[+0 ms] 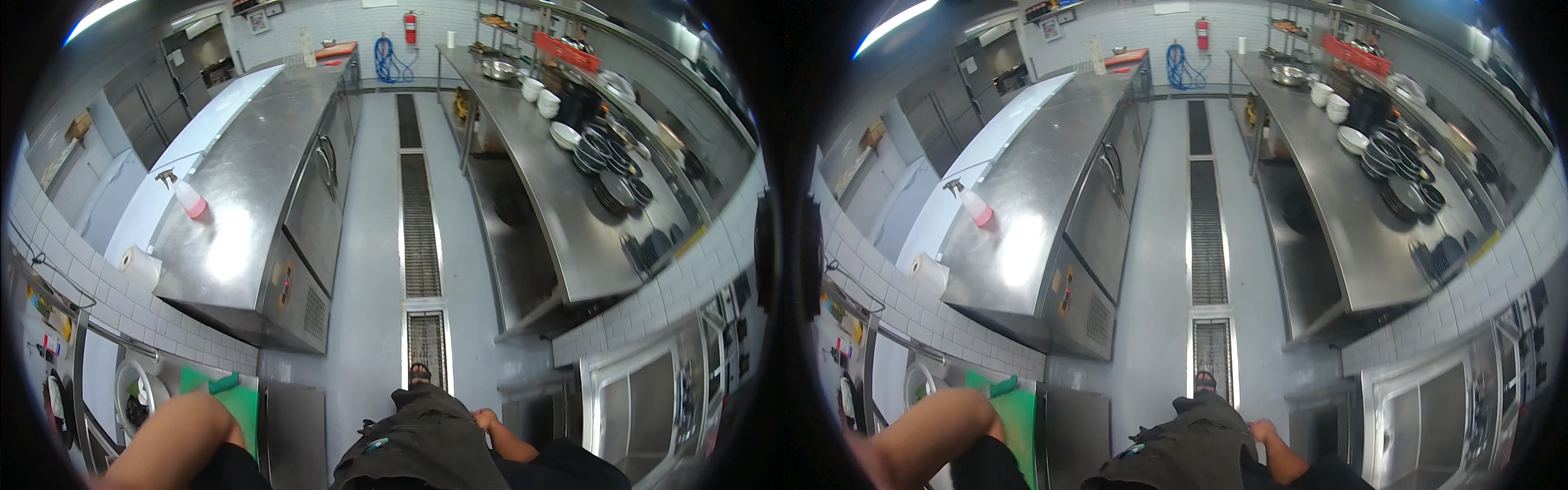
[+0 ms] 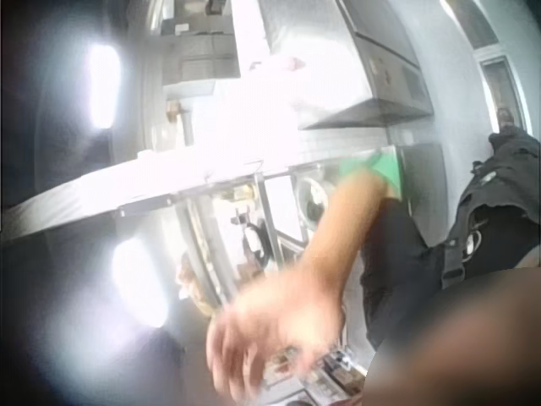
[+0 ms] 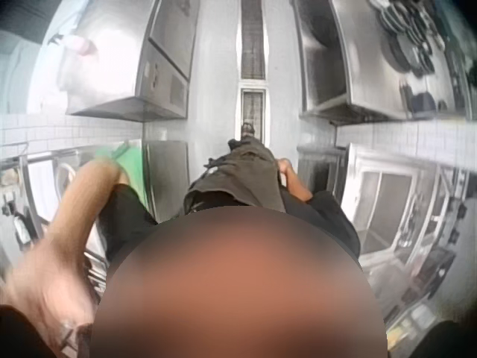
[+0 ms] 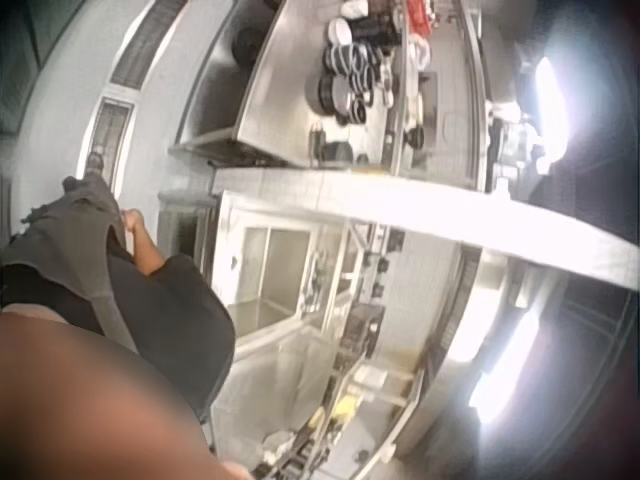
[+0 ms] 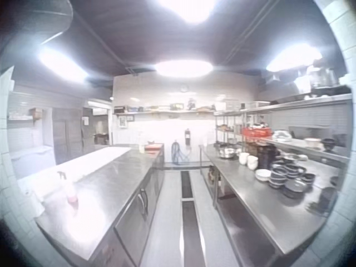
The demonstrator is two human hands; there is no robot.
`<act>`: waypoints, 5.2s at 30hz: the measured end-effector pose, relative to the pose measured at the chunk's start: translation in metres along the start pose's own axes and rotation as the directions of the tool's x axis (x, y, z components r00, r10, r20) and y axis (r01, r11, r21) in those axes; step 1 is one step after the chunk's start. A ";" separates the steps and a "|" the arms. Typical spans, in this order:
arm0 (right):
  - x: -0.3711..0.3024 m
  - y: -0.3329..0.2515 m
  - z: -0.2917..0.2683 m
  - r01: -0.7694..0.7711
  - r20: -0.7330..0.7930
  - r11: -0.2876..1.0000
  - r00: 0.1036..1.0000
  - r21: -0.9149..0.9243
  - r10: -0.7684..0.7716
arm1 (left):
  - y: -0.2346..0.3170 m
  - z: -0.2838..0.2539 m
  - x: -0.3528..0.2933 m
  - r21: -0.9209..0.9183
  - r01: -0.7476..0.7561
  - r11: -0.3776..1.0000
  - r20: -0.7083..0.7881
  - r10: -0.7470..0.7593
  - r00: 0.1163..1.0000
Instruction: The person walks through a commercial kitchen, picks up a plate of fried items, and then assembles food by stuffing a shredded vegetable mixture into fried dough pieces. They place the assembled items on a tray.
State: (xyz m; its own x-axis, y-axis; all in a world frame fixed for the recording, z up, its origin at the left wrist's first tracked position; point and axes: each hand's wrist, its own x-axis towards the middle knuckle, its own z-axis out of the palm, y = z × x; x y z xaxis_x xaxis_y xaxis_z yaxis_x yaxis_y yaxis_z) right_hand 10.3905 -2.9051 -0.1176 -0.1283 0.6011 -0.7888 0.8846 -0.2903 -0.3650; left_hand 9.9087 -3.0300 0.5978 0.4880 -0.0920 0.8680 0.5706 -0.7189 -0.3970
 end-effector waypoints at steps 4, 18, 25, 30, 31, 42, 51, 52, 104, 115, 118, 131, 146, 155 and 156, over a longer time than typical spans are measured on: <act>0.100 -0.124 -0.105 0.007 0.020 0.959 1.000 0.282 -0.013 | -0.090 0.075 -0.112 -0.015 0.588 0.809 -0.334 -0.558 0.760; 0.241 -0.546 -0.362 0.132 -0.033 0.397 0.969 0.908 -0.246 | -0.124 0.283 -0.686 0.211 0.828 -0.519 0.046 -0.841 -0.539; 0.250 -0.680 -0.411 0.189 -0.144 0.209 0.966 0.959 -0.214 | -0.353 0.363 -0.818 0.198 0.785 -0.587 0.237 -0.748 -0.620; 0.291 -0.740 -0.469 0.436 -0.348 0.371 0.894 0.820 -0.282 | -0.602 0.456 -0.790 0.177 0.762 -0.623 0.258 -0.718 -0.646; 0.306 -0.753 -0.481 0.468 -0.362 0.427 0.880 0.774 -0.309 | -0.644 0.476 -0.786 0.213 0.783 -0.585 0.240 -0.746 -0.622; 0.540 -0.961 -0.690 0.727 0.552 0.609 0.381 0.317 -0.742 | -0.786 0.585 -0.928 0.321 0.684 -0.655 0.234 -0.645 -0.727; 0.699 -1.053 -0.788 0.788 0.518 0.378 0.089 0.485 -0.851 | -0.827 0.585 -0.970 0.403 0.074 -0.912 0.076 -0.047 -0.996; 0.711 -1.070 -0.796 0.780 0.570 0.475 0.188 0.408 -0.800 | -0.849 0.594 -0.980 0.394 0.064 -0.917 0.075 -0.037 -0.996; 1.277 -1.408 -1.622 -0.159 -0.840 0.926 0.391 0.342 0.377 | -2.190 1.653 -0.932 -0.215 0.976 -0.029 0.805 -0.572 0.160; 1.252 -1.490 -1.512 -0.386 -0.711 0.801 0.383 0.458 0.590 | -2.125 1.717 -0.842 -0.640 0.747 -0.180 0.438 0.713 0.548; 1.192 -1.578 -1.369 -0.641 0.031 0.449 0.593 0.623 0.805 | -2.149 1.754 -0.799 -0.489 0.845 -0.215 0.660 0.542 0.520; 1.292 -1.658 -1.249 -0.084 -0.084 0.138 0.467 0.987 0.881 | -2.305 1.949 -0.522 -0.020 0.171 -0.985 0.941 0.039 0.337; 1.231 -1.589 -1.324 0.110 -0.306 0.295 0.538 0.949 0.785 | -2.321 1.832 -0.568 -0.230 0.208 -0.951 0.960 -0.187 0.207; 1.171 -1.558 -1.425 0.370 -0.505 0.347 0.693 0.862 0.515 | -2.282 1.685 -0.623 -0.201 0.087 -0.976 0.970 -0.186 0.153; 1.163 -1.560 -1.437 0.483 -0.535 0.237 0.710 0.843 0.458 | -2.273 1.669 -0.631 -0.199 0.095 -0.975 0.971 -0.184 0.150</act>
State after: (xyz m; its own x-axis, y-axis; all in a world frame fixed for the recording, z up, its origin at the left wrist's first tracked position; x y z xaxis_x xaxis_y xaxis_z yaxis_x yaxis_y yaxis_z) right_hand 9.5059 -0.6834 0.2444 0.5537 0.6925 -0.4624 -0.2302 -0.4064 -0.8842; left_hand 9.4060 -0.1874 0.4546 0.6101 0.7876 -0.0865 -0.6418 0.5553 0.5289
